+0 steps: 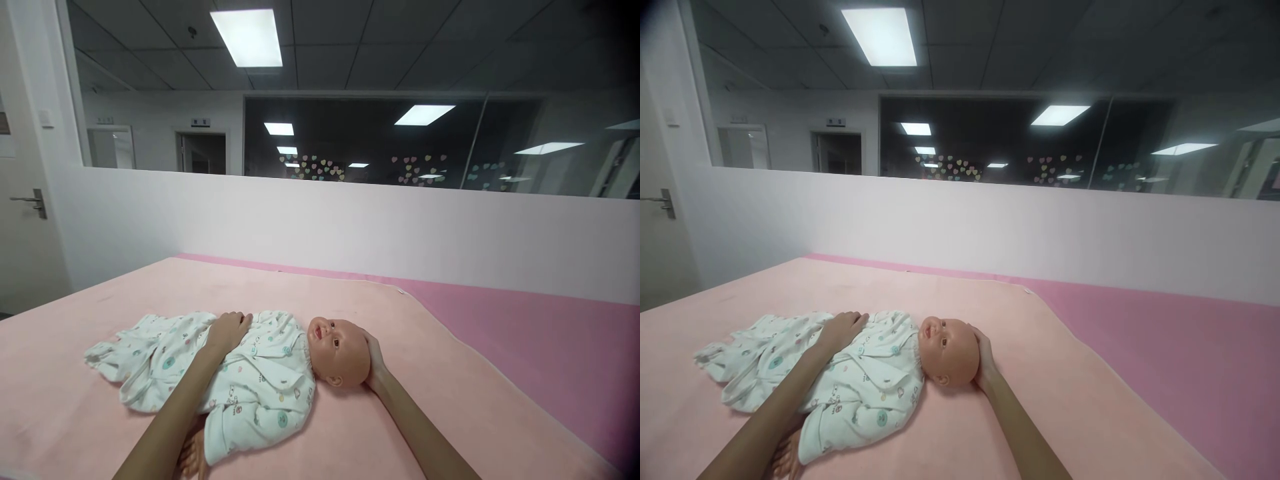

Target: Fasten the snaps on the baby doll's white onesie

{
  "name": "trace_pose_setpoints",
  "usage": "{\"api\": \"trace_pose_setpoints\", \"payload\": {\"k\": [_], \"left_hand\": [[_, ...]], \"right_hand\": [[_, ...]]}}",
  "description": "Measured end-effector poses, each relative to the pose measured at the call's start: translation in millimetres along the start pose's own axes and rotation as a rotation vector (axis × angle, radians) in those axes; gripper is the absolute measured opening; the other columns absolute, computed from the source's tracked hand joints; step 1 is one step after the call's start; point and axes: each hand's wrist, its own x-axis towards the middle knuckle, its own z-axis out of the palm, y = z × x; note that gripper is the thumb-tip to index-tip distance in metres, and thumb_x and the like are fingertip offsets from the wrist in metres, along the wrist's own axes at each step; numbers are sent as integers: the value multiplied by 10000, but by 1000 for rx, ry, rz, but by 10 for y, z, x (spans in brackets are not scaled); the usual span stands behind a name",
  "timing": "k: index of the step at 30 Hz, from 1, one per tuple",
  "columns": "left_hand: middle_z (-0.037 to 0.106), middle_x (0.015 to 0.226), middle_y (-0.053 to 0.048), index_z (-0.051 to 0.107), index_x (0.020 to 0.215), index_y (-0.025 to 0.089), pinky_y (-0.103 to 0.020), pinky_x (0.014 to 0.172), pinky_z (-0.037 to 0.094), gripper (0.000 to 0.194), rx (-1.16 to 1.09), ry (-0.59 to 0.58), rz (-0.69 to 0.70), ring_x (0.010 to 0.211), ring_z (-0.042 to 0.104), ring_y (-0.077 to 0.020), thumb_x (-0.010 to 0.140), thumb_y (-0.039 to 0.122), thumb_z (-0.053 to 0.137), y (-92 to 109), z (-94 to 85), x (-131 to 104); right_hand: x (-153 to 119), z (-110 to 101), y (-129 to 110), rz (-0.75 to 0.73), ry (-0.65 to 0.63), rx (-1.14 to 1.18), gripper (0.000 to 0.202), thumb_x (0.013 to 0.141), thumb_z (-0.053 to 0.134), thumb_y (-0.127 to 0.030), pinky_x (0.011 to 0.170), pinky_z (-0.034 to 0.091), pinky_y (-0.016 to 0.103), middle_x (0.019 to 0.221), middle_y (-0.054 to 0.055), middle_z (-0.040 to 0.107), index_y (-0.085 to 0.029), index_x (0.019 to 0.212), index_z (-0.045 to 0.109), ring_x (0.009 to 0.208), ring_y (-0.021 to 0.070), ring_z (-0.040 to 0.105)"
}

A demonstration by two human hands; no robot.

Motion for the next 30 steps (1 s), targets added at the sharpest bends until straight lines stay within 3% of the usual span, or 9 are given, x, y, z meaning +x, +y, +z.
{"api": "trace_pose_setpoints", "payload": {"k": [10, 15, 18, 20, 22, 25, 26, 28, 30], "left_hand": [[646, 979, -63, 625, 960, 211, -314, 737, 393, 394, -186, -27, -44, 919, 564, -250, 814, 440, 341, -129, 42, 94], [617, 1036, -44, 573, 1031, 186, -305, 875, 355, 315, -278, 292, 61, 1009, 506, -204, 817, 319, 384, -27, -56, 20], [625, 959, -29, 586, 976, 199, -300, 877, 349, 265, -334, 446, 198, 978, 500, -192, 827, 295, 389, 199, -179, -121], [626, 871, -23, 603, 946, 208, -293, 844, 363, 245, -384, 455, 287, 907, 516, -184, 824, 305, 414, 378, -230, -230], [619, 787, -19, 625, 927, 211, -269, 762, 391, 238, -449, 309, 413, 792, 532, -165, 811, 316, 445, 529, -229, -318], [606, 714, -20, 664, 861, 204, -245, 651, 396, 221, -497, -10, 563, 683, 520, -150, 756, 340, 525, 636, -160, -372], [606, 719, -25, 673, 830, 197, -242, 639, 394, 218, -520, -74, 567, 682, 518, -151, 737, 350, 549, 639, -135, -370], [603, 746, -35, 677, 783, 178, -237, 631, 388, 228, -601, -142, 527, 694, 510, -152, 711, 370, 577, 613, -102, -346], [580, 711, -32, 668, 765, 156, -228, 595, 369, 259, -699, -197, 473, 659, 486, -138, 704, 393, 582, 575, -95, -312]], "right_hand": [[52, -7, 4, -95, 118, -34, 255, 673, 551, -359, 736, 465, 360, 773, 65, 672, -155, 801, 634, 789, 244, 610], [49, 12, -245, -533, 636, -9, 73, 613, 552, -238, 678, 466, 314, 607, 19, 604, -172, 642, 550, 634, 172, 584], [-144, 169, -258, -933, 775, -191, 64, 690, 517, -233, 708, 445, 290, 692, 0, 580, -189, 720, 552, 679, 139, 551], [-309, 349, -104, -1289, 675, -564, 91, 758, 483, -224, 718, 436, 325, 773, 35, 584, -190, 790, 560, 743, 165, 547], [-440, 547, 155, -1562, 265, -983, 166, 776, 468, -169, 733, 433, 355, 818, 62, 598, -201, 912, 557, 787, 187, 549], [-513, 787, 567, -1667, -240, -1307, 234, 752, 478, -116, 751, 444, 353, 861, 45, 623, -227, 938, 569, 810, 185, 563], [-509, 839, 672, -1655, -328, -1395, 262, 752, 460, -85, 759, 444, 360, 899, 57, 618, -214, 955, 563, 839, 190, 557], [-475, 893, 808, -1551, -302, -1442, 297, 757, 407, -43, 760, 446, 371, 947, 88, 591, -183, 983, 541, 877, 197, 536], [-432, 894, 860, -1390, -121, -1342, 283, 765, 379, -45, 740, 454, 359, 931, 92, 565, -178, 965, 528, 862, 189, 523]]}}
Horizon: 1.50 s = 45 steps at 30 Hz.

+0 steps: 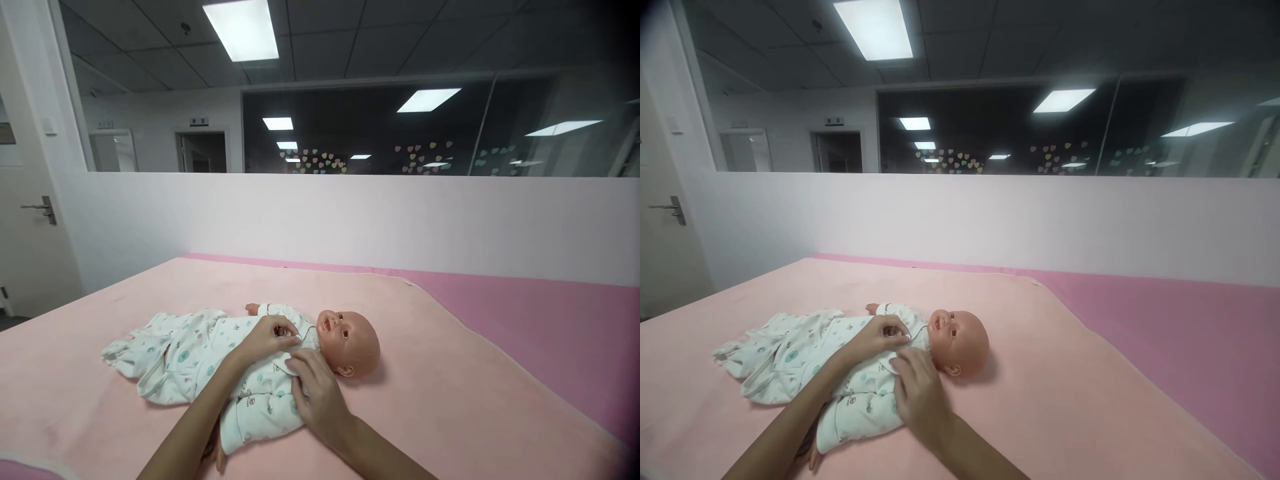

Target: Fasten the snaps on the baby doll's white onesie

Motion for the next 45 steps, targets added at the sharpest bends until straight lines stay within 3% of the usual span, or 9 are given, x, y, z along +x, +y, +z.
{"api": "trace_pose_setpoints", "payload": {"k": [2, 10, 16, 18, 23, 30, 34, 38, 45], "left_hand": [[527, 627, -12, 655, 762, 141, -221, 553, 332, 293, -84, -7, -28, 603, 441, -119, 702, 418, 581, -20, -30, 13], [438, 557, 26, 614, 745, 131, -210, 507, 267, 286, -220, 3, -56, 539, 373, -88, 703, 413, 597, -86, -17, 53], [525, 711, 5, 507, 822, 164, -237, 673, 370, 241, -120, 347, -128, 705, 475, -130, 810, 392, 431, -241, -29, 93], [526, 720, 2, 490, 842, 171, -249, 703, 369, 249, -89, 383, -185, 730, 474, -138, 823, 401, 398, -288, -33, 104], [494, 715, 12, 491, 838, 171, -241, 687, 354, 286, -187, 382, -160, 717, 459, -132, 806, 446, 421, -356, -8, 132], [494, 656, 30, 526, 805, 159, -192, 570, 309, 353, -645, 295, -156, 603, 430, -91, 686, 482, 602, -197, -36, 109], [524, 667, 22, 558, 790, 154, -182, 558, 305, 322, -755, 266, -131, 607, 448, -85, 660, 432, 656, -155, -55, 89], [553, 692, 11, 582, 780, 146, -179, 581, 320, 275, -790, 248, -91, 642, 472, -85, 666, 381, 672, -163, -49, 98], [570, 704, 2, 605, 751, 136, -180, 636, 343, 266, -790, 240, -93, 704, 498, -100, 637, 355, 702, -120, -52, 94]], "right_hand": [[-12, 13, 38, 115, 33, 41, 248, 777, 375, -61, 711, 459, 339, 882, 79, 552, -184, 931, 525, 819, 178, 516], [-34, -15, 100, 97, -23, 132, 213, 785, 383, -62, 706, 437, 319, 820, 51, 552, -189, 872, 530, 787, 164, 504], [-23, -40, 80, 115, -72, 145, 210, 777, 394, -54, 702, 421, 321, 839, 51, 544, -188, 870, 527, 783, 163, 489], [-18, -40, 78, 114, -73, 146, 209, 775, 397, -55, 696, 420, 320, 834, 51, 543, -188, 868, 528, 779, 165, 489], [-25, -58, 69, 117, -80, 137, 205, 787, 386, -60, 694, 412, 316, 840, 55, 538, -186, 866, 528, 781, 165, 481], [214, -142, 70, 73, -195, 58, 186, 856, 376, -210, 742, 406, 338, 897, 79, 549, -153, 947, 528, 834, 183, 479], [483, 16, 160, 228, -359, -135, 244, 856, 318, -144, 771, 409, 313, 897, 87, 572, -137, 930, 550, 852, 176, 506], [712, 245, 272, 207, -506, -295, 256, 786, 366, -84, 830, 380, 295, 909, 120, 597, -102, 897, 596, 896, 187, 522], [885, 339, 215, 299, -515, -371, 315, 832, 336, -168, 832, 354, 295, 926, 100, 626, -154, 1011, 594, 877, 168, 538]]}}
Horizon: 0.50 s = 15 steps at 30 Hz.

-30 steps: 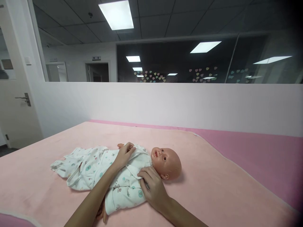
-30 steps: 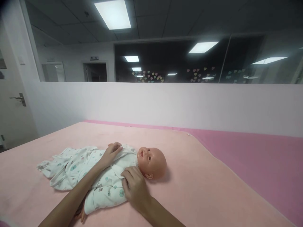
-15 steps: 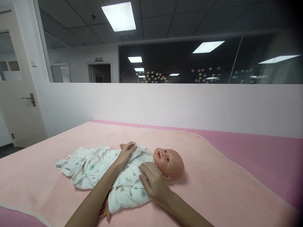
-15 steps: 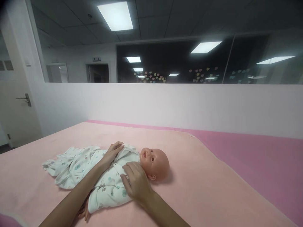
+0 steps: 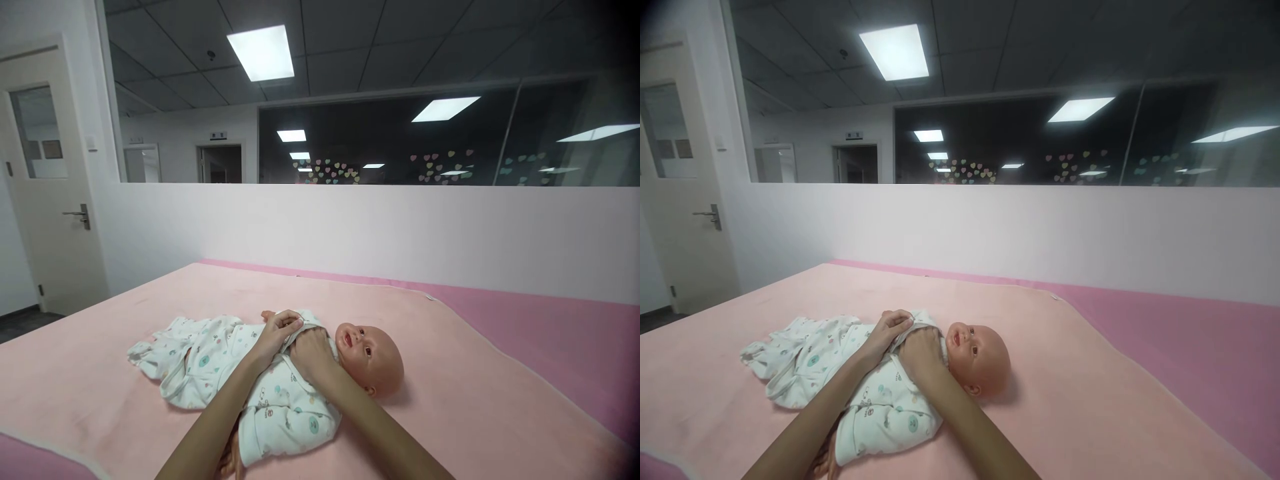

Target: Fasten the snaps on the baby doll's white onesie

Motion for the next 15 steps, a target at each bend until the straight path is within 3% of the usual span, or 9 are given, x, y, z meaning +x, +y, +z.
{"api": "trace_pose_setpoints", "payload": {"k": [6, 12, 15], "left_hand": [[582, 713, -7, 617, 776, 128, -175, 623, 357, 269, -20, 2, -42, 686, 514, -96, 636, 341, 706, -30, -36, 10], [601, 730, -20, 635, 767, 131, -195, 659, 384, 249, 20, -21, -24, 716, 531, -112, 648, 341, 697, -45, -49, 29], [612, 763, -32, 645, 777, 131, -199, 675, 393, 251, 32, -5, -20, 737, 536, -118, 649, 340, 697, -66, -53, 35]], "right_hand": [[-56, 26, -11, 50, -4, -60, 293, 827, 347, -157, 800, 347, 316, 835, 128, 631, -127, 895, 630, 828, 188, 544], [-139, -34, 91, 61, 41, 43, 262, 821, 371, -192, 732, 364, 271, 900, 88, 618, -148, 929, 606, 825, 178, 540], [-232, -47, 97, 65, 30, -2, 257, 816, 353, -129, 727, 379, 275, 853, 91, 608, -141, 866, 605, 814, 181, 535]]}}
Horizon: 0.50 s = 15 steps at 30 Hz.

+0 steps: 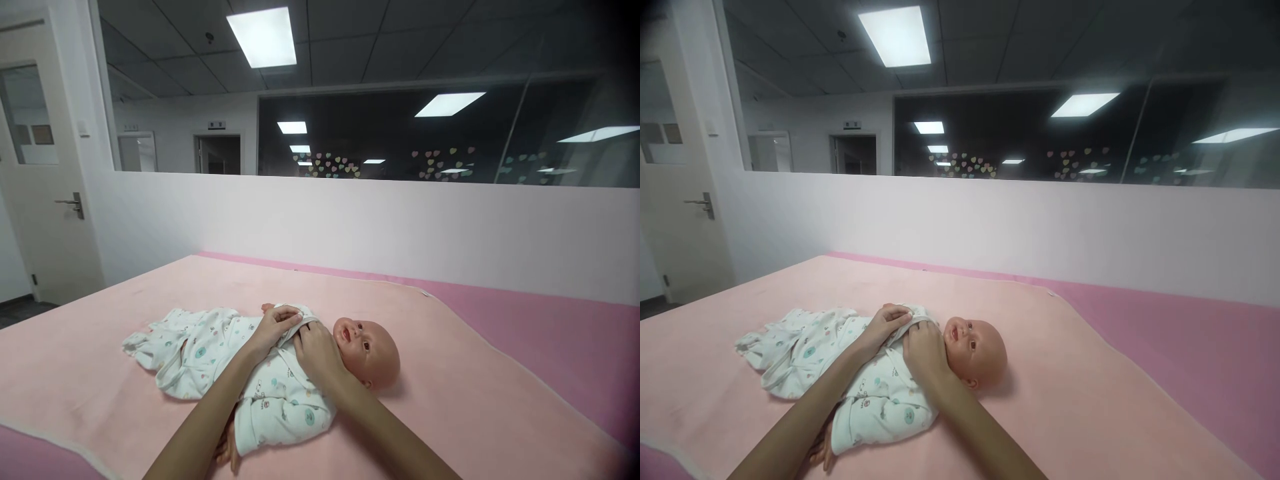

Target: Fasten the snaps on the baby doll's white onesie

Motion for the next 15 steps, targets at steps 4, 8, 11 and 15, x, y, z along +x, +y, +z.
{"api": "trace_pose_setpoints", "payload": {"k": [4, 8, 11, 15], "left_hand": [[623, 800, -40, 654, 884, 148, -199, 658, 395, 327, 5, 44, -8, 749, 540, -126, 638, 358, 702, -21, -8, -6], [638, 810, -46, 650, 985, 162, -196, 619, 384, 408, 58, 64, -28, 731, 538, -129, 657, 403, 674, 20, -3, -31], [651, 836, -56, 684, 910, 143, -199, 611, 377, 376, 111, 53, -55, 718, 534, -129, 680, 437, 638, 46, 7, -40], [633, 694, -33, 689, 879, 133, -200, 499, 302, 404, 225, 30, -57, 549, 459, -92, 698, 481, 595, 29, 18, -30]], "right_hand": [[-92, 6, 20, -18, 49, 45, 291, 767, 346, -17, 712, 411, 250, 863, 71, 591, -147, 847, 594, 785, 151, 538], [-282, -119, 126, -96, 178, 154, 298, 765, 339, -9, 671, 452, 238, 804, 49, 599, -156, 746, 597, 746, 135, 554], [-680, -327, 274, -167, 372, 210, 289, 811, 335, -71, 734, 477, 252, 872, 50, 618, -172, 838, 603, 828, 140, 575], [-1506, -600, 476, -21, 517, 42, 241, 825, 458, -223, 763, 501, 294, 1001, 32, 599, -273, 1044, 546, 902, 172, 586]]}}
